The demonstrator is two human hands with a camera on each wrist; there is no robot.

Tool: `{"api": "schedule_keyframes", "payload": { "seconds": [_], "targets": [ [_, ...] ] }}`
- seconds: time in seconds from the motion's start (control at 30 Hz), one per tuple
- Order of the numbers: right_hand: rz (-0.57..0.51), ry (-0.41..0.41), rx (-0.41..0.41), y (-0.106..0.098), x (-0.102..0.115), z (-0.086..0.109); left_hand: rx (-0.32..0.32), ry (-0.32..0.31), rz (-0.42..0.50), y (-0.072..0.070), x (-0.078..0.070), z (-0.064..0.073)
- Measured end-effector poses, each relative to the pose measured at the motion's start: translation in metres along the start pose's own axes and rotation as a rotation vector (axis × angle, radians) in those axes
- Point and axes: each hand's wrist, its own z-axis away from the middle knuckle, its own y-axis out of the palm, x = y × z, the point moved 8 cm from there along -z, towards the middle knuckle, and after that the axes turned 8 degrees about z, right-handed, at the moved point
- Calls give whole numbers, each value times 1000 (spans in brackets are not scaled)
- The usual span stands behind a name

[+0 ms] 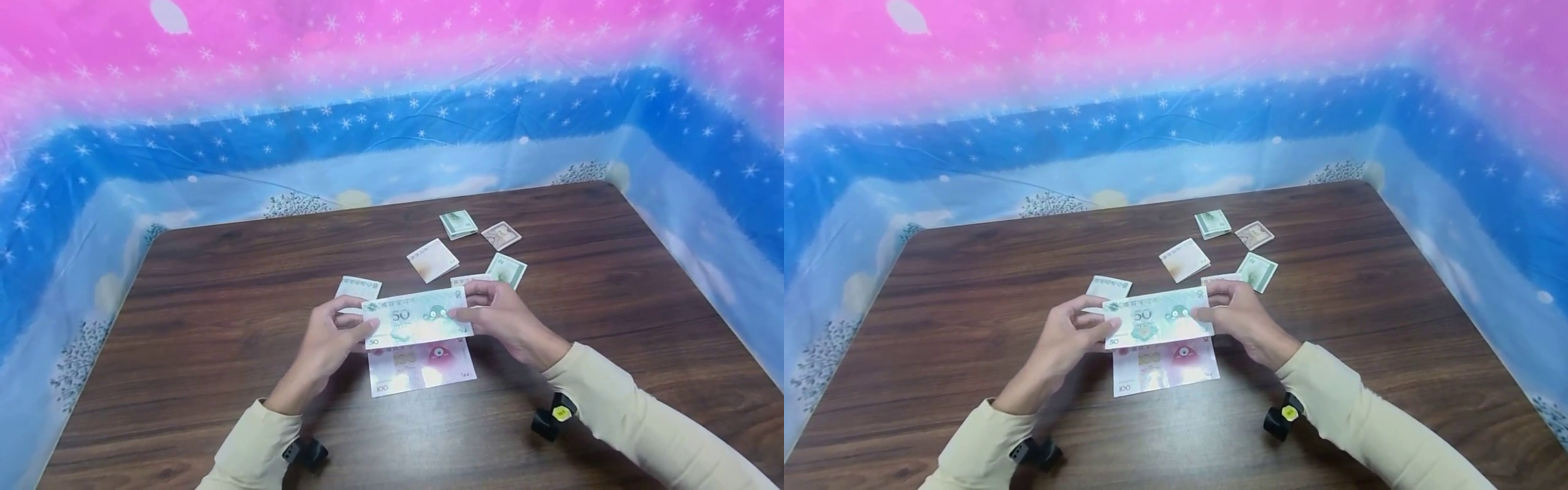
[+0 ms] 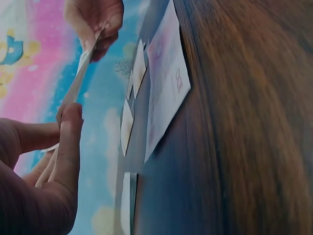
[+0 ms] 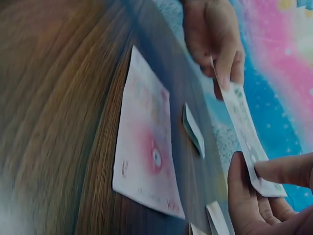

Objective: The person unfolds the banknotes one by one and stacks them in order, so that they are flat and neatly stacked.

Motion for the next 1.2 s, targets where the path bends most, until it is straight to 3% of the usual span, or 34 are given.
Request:
{"api": "schedule_keyframes", "payload": {
  "seconds": [0.13,0.23,0.5,0.67,0.8,1.0,1.2],
  "targets": [
    [119,-15,-11,-6,-1,2,64,29,-101,0,-3,3],
    [186,-35,17,-5,-2,4,114,48,-233,0,-3,7],
    [390,-189,83,4,-3,6,224,58,-525,8,3,14],
    [495,-218,114,10,-8,7,232,78,-687,13,6,15],
    [580,-233,114,14,-12,8,251,124,-746,18,9,15],
    [804,-280,45,14,-12,7,258,153,-793,21,12,15],
    [940,-290,-45,9,-11,8,204,212,-917,23,9,15]
  ]
}}
